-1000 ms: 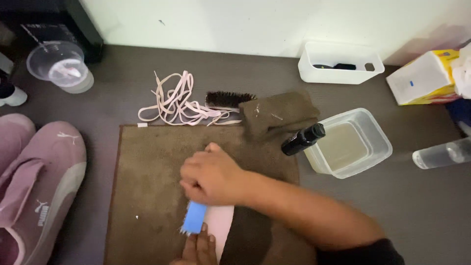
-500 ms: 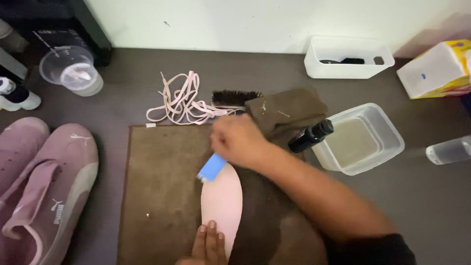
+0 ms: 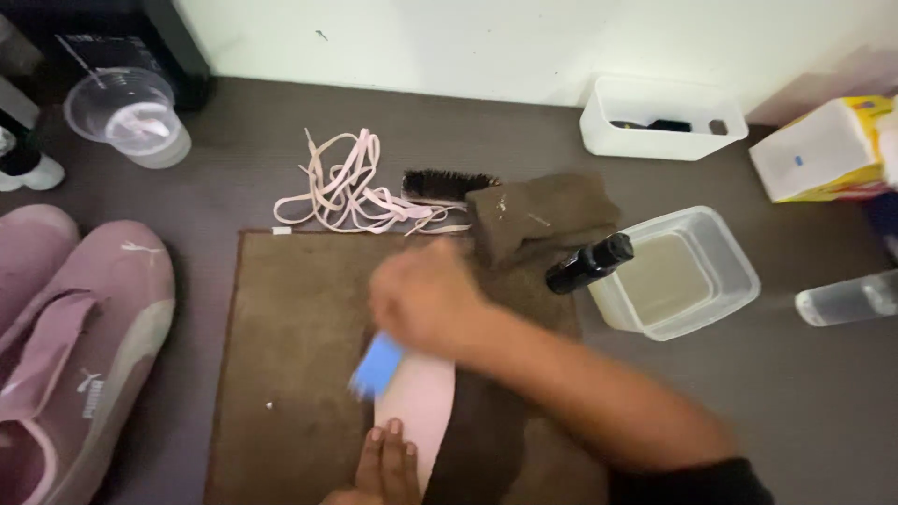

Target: The person cleans a pink shoe insole by scrubbing it with a blue brush dipped in water from a plastic container. They then wipe the insole with a brown cloth.

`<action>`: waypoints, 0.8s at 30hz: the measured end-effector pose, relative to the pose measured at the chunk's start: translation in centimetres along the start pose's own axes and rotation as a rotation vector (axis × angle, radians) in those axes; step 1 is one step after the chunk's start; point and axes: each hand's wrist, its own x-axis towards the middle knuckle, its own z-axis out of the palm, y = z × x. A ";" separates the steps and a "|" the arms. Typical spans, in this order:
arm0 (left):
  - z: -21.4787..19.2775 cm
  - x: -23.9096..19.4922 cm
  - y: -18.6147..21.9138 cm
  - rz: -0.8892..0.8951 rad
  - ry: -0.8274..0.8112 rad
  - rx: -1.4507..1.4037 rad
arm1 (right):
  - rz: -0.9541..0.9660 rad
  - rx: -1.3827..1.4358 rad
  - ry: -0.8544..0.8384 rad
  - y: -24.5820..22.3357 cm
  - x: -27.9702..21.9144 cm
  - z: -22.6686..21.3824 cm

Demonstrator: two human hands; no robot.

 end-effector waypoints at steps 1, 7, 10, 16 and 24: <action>-0.1 -0.6 1.9 -0.006 0.007 0.001 | -0.002 -0.009 -0.003 -0.8 -0.6 0.0; -1.1 -1.1 1.2 0.050 -0.201 -0.063 | -0.042 0.110 0.107 3.8 0.0 0.7; -1.3 -1.4 2.1 -0.020 -0.299 -0.049 | 0.102 -0.023 0.108 1.7 0.1 -0.2; 1.2 -2.5 3.6 -0.200 0.008 0.008 | -0.162 0.231 -0.065 1.3 -0.8 0.4; -0.2 0.5 4.7 -0.768 -0.125 -0.144 | -0.193 0.216 0.044 -3.3 -2.4 0.1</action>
